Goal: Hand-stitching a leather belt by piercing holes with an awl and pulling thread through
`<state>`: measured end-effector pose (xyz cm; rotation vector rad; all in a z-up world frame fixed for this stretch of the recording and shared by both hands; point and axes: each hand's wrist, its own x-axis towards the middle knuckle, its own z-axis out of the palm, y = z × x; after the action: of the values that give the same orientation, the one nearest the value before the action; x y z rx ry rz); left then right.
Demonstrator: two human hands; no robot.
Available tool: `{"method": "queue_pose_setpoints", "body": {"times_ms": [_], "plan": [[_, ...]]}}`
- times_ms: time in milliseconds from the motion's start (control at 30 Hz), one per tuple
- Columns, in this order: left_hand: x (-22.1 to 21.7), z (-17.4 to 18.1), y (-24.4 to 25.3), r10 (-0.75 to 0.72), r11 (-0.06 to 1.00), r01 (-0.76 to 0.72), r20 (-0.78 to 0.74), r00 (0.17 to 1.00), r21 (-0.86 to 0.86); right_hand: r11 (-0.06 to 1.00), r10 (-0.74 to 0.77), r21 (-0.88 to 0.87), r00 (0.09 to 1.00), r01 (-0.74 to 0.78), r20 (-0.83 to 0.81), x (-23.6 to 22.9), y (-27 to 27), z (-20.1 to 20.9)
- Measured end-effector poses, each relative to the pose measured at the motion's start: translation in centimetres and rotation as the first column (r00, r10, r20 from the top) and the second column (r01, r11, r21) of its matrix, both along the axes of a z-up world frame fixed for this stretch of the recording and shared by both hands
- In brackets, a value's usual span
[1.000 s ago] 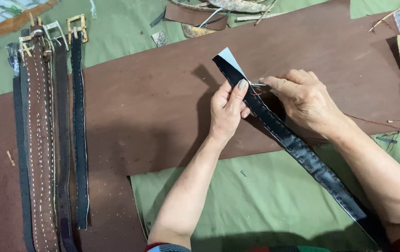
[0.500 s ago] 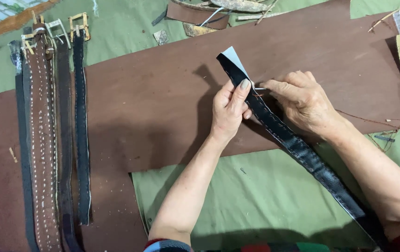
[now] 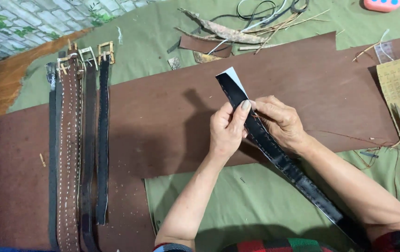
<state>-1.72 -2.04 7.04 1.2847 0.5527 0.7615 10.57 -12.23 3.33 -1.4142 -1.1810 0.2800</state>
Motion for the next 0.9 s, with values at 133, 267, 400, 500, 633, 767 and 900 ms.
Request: {"method": "queue_pose_setpoints", "body": {"times_ms": [133,267,400,500,633,767,900], "plan": [[0.0,0.0,0.3,0.005,0.995,0.002,-0.066,0.998,0.103,1.0,0.001,0.028,1.0,-0.001,0.002,0.5,0.3,-1.0],[0.3,0.1,-0.2,0.016,0.988,-0.002,-0.088,0.996,0.152,0.999,0.021,0.024,1.0,-0.021,0.012,0.5,-0.3,1.6],[0.9,-0.1,-0.5,0.056,0.972,-0.037,-0.076,0.996,0.233,0.998,-0.066,-0.012,0.997,0.066,-0.025,0.4,-1.4,3.4],[1.0,-0.2,-0.9,0.079,0.966,-0.055,-0.088,0.993,0.251,0.993,-0.114,-0.04,0.991,0.111,-0.065,-0.4,-2.2,4.1],[1.1,0.6,-1.2,0.109,0.954,-0.083,-0.078,0.991,0.289,0.994,-0.094,-0.065,0.995,0.091,-0.03,-1.1,-2.6,4.4],[1.3,0.6,-1.2,0.123,0.955,-0.107,-0.043,0.991,0.277,0.99,-0.084,-0.118,0.995,0.078,-0.047,-1.7,-2.3,5.0],[1.1,0.7,-1.2,0.087,0.974,-0.073,-0.056,0.995,0.216,0.991,-0.067,-0.129,0.967,0.035,-0.246,-1.8,-2.3,5.0]]}}
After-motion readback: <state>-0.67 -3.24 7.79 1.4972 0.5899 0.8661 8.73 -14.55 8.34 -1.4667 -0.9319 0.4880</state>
